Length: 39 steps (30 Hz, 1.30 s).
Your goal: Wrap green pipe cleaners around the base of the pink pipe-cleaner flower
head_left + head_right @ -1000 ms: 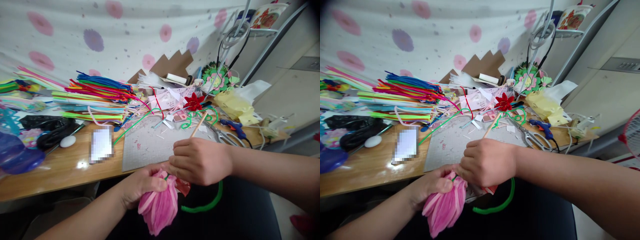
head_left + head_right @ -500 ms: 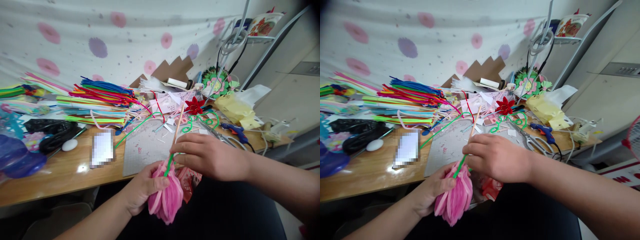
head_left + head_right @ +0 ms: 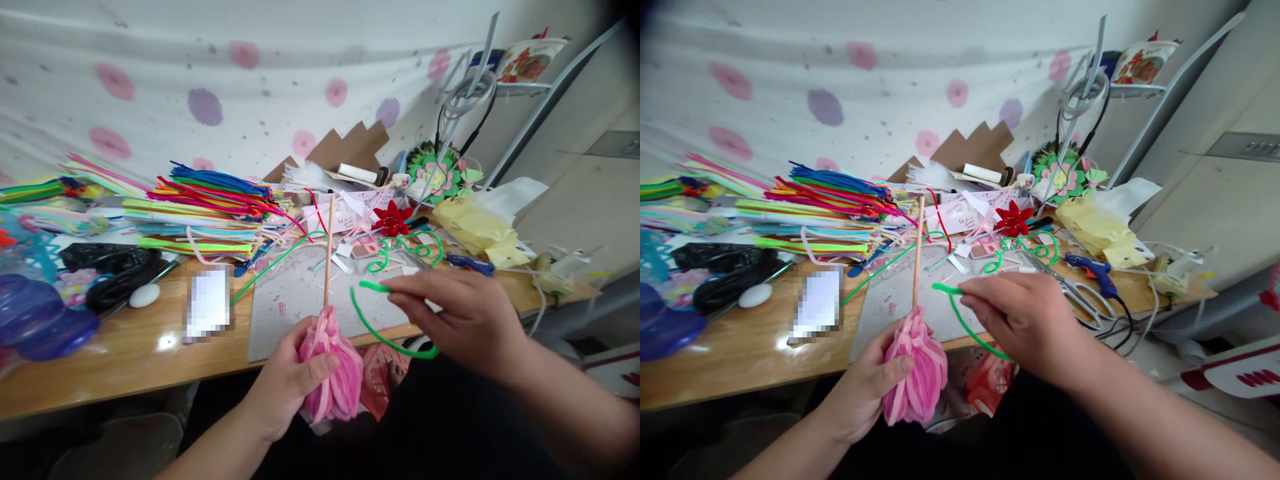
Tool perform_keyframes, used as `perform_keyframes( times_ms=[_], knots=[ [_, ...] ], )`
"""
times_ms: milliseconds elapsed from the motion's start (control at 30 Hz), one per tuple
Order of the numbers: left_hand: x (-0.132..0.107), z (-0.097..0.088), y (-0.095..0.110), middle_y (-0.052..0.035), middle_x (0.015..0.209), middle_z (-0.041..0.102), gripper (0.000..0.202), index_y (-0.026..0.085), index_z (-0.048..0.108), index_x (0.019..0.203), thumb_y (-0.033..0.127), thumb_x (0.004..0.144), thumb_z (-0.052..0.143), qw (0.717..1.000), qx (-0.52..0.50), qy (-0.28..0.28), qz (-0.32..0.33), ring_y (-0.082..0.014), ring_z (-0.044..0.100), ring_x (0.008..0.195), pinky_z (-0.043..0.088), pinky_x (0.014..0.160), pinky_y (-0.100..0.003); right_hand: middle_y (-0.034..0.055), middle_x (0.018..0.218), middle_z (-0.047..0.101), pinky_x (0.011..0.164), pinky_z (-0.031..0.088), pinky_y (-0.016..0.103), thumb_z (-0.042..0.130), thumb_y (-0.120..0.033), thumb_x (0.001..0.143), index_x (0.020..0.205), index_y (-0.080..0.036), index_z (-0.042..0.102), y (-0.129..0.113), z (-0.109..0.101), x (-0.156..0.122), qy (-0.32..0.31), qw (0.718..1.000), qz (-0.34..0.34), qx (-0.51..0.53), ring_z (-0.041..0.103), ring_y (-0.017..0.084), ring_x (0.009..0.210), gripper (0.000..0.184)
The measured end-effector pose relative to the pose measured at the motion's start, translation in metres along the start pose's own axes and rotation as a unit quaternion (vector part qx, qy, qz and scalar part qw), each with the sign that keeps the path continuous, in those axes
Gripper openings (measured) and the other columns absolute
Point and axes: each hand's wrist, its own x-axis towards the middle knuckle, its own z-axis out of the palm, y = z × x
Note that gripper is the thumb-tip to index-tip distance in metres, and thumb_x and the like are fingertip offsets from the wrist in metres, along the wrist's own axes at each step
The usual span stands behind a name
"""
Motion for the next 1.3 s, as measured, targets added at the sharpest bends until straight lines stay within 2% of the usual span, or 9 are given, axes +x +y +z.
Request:
perform_keyframes(
  times_ms=[67,200,300,467,600,700,800,1033,1300],
  knots=[
    [0.003,0.001,-0.003,-0.0035,0.092,0.064,0.037,0.020,0.058,0.107,0.034,0.075,0.070,0.998,0.014,0.044,0.037,-0.0172,0.060,0.083,0.048,0.077,-0.029,-0.0013,0.057,0.065,0.047,0.038,0.021,0.059,-0.019,0.084,0.089,-0.018,0.066,-0.015,0.018,-0.011,0.036,0.997,0.058,-0.021,0.055,0.010,0.045,0.008],
    [0.006,0.005,-0.007,-0.0025,0.100,0.064,0.036,0.026,0.054,0.116,0.036,0.082,0.062,0.986,0.070,0.101,0.109,-0.0174,0.060,0.093,0.047,0.085,-0.029,-0.0002,0.060,0.067,0.047,0.041,0.022,0.049,-0.021,0.089,0.100,-0.017,0.063,-0.042,0.061,-0.023,0.030,0.990,0.141,0.015,0.059,0.012,0.047,0.018],
    [0.007,0.007,-0.007,-0.0016,0.106,0.064,0.036,0.027,0.054,0.117,0.037,0.083,0.059,0.967,0.145,0.148,0.151,-0.0165,0.059,0.098,0.044,0.088,-0.026,0.0008,0.061,0.067,0.047,0.042,0.022,0.046,-0.021,0.090,0.096,-0.016,0.063,-0.051,0.076,-0.022,0.044,0.985,0.163,0.037,0.060,0.013,0.047,0.018],
    [0.009,0.007,-0.008,0.0002,0.109,0.063,0.034,0.029,0.052,0.120,0.040,0.088,0.051,0.945,0.194,0.183,0.187,-0.0142,0.057,0.100,0.041,0.090,-0.023,0.0053,0.067,0.066,0.053,0.045,0.025,0.047,-0.014,0.089,0.101,-0.011,0.063,-0.055,0.078,-0.019,0.096,0.990,0.104,0.023,0.058,0.015,0.057,0.020],
    [0.010,0.009,-0.002,-0.0001,0.113,0.063,0.035,0.029,0.050,0.122,0.042,0.090,0.046,0.958,0.171,0.152,0.172,-0.0146,0.056,0.105,0.042,0.090,-0.024,0.0092,0.075,0.062,0.055,0.046,0.029,0.047,-0.010,0.088,0.113,-0.007,0.059,-0.058,0.081,-0.023,0.085,0.993,0.073,0.021,0.053,0.017,0.064,0.028],
    [0.009,0.012,0.004,-0.0017,0.114,0.063,0.031,0.026,0.054,0.116,0.041,0.091,0.045,0.961,0.181,0.124,0.166,-0.0159,0.054,0.107,0.041,0.092,-0.025,0.0091,0.073,0.059,0.054,0.045,0.031,0.046,-0.012,0.090,0.114,-0.006,0.058,-0.058,0.085,-0.028,0.084,0.994,0.077,0.005,0.049,0.018,0.064,0.028],
    [0.008,0.014,0.006,-0.0029,0.109,0.064,0.029,0.023,0.058,0.110,0.040,0.091,0.045,0.961,0.179,0.121,0.171,-0.0172,0.056,0.104,0.042,0.089,-0.027,0.0098,0.076,0.059,0.055,0.045,0.032,0.045,-0.013,0.091,0.114,-0.007,0.058,-0.057,0.088,-0.031,0.085,0.993,0.076,-0.005,0.049,0.019,0.066,0.027],
    [0.011,0.017,-0.001,-0.0040,0.101,0.065,0.031,0.020,0.061,0.104,0.041,0.092,0.041,0.966,0.115,0.168,0.161,-0.0180,0.057,0.098,0.043,0.086,-0.030,0.0116,0.076,0.059,0.055,0.044,0.033,0.040,-0.011,0.091,0.116,-0.004,0.058,-0.061,0.091,-0.034,0.058,0.997,0.050,-0.016,0.046,0.019,0.065,0.032],
    [0.019,0.015,0.001,-0.0042,0.093,0.068,0.032,0.018,0.065,0.092,0.042,0.090,0.045,0.960,0.098,0.212,0.152,-0.0190,0.060,0.093,0.043,0.083,-0.030,0.0137,0.087,0.061,0.069,0.052,0.039,0.039,-0.011,0.090,0.128,-0.006,0.049,-0.067,0.089,-0.034,0.005,0.998,0.063,0.005,0.053,0.022,0.077,0.039]
  ],
)
